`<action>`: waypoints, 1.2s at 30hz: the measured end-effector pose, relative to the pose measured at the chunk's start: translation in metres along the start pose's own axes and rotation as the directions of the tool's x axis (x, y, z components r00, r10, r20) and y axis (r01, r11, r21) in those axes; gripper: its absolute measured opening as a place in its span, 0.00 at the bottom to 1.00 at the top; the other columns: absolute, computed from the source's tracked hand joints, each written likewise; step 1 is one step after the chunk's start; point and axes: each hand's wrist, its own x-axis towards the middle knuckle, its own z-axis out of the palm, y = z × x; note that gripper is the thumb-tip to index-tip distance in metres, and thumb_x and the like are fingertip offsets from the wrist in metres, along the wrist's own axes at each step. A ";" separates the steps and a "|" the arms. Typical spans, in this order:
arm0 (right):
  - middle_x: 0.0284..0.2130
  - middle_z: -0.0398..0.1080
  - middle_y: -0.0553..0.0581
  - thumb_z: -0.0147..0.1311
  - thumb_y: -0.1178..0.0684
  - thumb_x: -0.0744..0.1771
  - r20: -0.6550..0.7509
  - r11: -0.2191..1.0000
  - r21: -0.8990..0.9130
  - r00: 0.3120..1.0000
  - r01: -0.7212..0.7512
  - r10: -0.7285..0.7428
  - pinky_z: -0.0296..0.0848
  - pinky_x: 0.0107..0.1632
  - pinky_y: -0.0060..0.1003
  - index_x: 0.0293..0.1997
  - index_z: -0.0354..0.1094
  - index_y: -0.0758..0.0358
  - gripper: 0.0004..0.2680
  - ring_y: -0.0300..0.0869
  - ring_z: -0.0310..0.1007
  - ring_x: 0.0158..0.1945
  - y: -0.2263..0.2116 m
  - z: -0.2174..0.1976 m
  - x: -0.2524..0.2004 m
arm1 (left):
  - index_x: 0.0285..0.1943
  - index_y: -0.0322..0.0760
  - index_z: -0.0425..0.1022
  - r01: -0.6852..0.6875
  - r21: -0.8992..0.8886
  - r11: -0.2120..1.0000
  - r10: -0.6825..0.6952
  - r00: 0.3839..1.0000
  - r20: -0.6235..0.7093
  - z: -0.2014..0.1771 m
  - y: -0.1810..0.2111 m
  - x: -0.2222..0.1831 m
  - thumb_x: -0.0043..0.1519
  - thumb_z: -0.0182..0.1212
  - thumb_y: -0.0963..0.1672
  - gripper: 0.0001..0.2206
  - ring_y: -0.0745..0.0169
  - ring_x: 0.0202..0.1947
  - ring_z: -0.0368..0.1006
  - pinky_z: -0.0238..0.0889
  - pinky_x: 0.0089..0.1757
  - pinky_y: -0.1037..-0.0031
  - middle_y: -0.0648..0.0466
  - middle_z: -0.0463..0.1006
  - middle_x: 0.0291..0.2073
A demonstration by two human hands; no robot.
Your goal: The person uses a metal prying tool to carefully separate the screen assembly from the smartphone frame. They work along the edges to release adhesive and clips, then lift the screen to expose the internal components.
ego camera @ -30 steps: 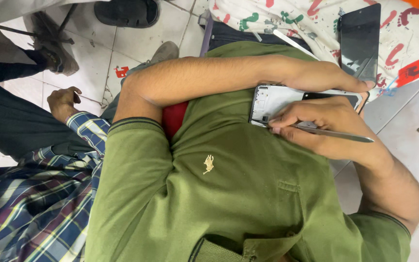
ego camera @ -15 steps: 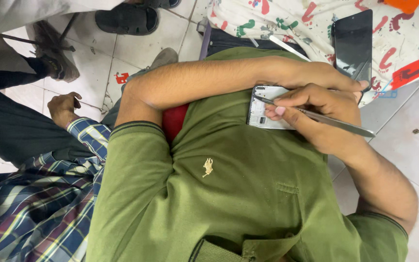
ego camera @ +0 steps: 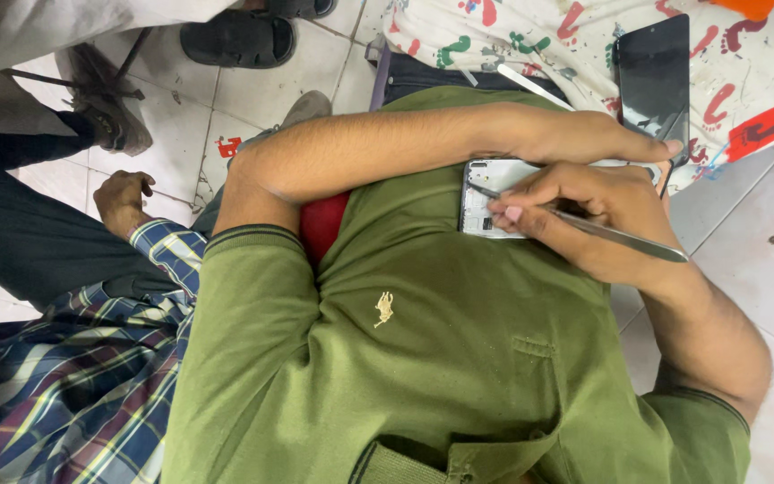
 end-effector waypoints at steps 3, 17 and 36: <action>0.39 0.81 0.61 0.56 0.63 0.67 0.056 0.993 -0.110 0.998 -0.031 0.037 0.80 0.49 0.33 0.42 0.74 0.72 0.03 0.41 0.82 0.45 0.001 -0.001 -0.001 | 0.60 0.34 0.78 -0.064 0.011 0.998 0.064 0.998 0.028 -0.001 -0.001 0.001 0.68 0.45 0.61 0.32 0.60 0.57 0.76 0.64 0.57 0.72 0.49 0.81 0.55; 0.40 0.80 0.60 0.54 0.63 0.70 -0.073 0.984 0.164 0.993 -0.075 0.088 0.82 0.52 0.34 0.44 0.71 0.70 0.02 0.41 0.82 0.46 -0.008 -0.001 0.009 | 0.58 0.34 0.79 -0.029 0.005 1.000 0.029 0.999 0.024 -0.002 -0.003 -0.001 0.64 0.46 0.62 0.34 0.62 0.51 0.78 0.67 0.53 0.72 0.49 0.84 0.49; 0.41 0.80 0.60 0.53 0.62 0.69 0.043 0.989 0.098 0.994 -0.108 0.104 0.82 0.51 0.34 0.45 0.72 0.71 0.04 0.43 0.83 0.48 -0.006 -0.008 0.009 | 0.50 0.35 0.83 0.022 -0.025 0.999 -0.022 1.000 0.015 -0.004 -0.014 0.010 0.66 0.47 0.60 0.30 0.65 0.44 0.79 0.70 0.48 0.72 0.53 0.84 0.41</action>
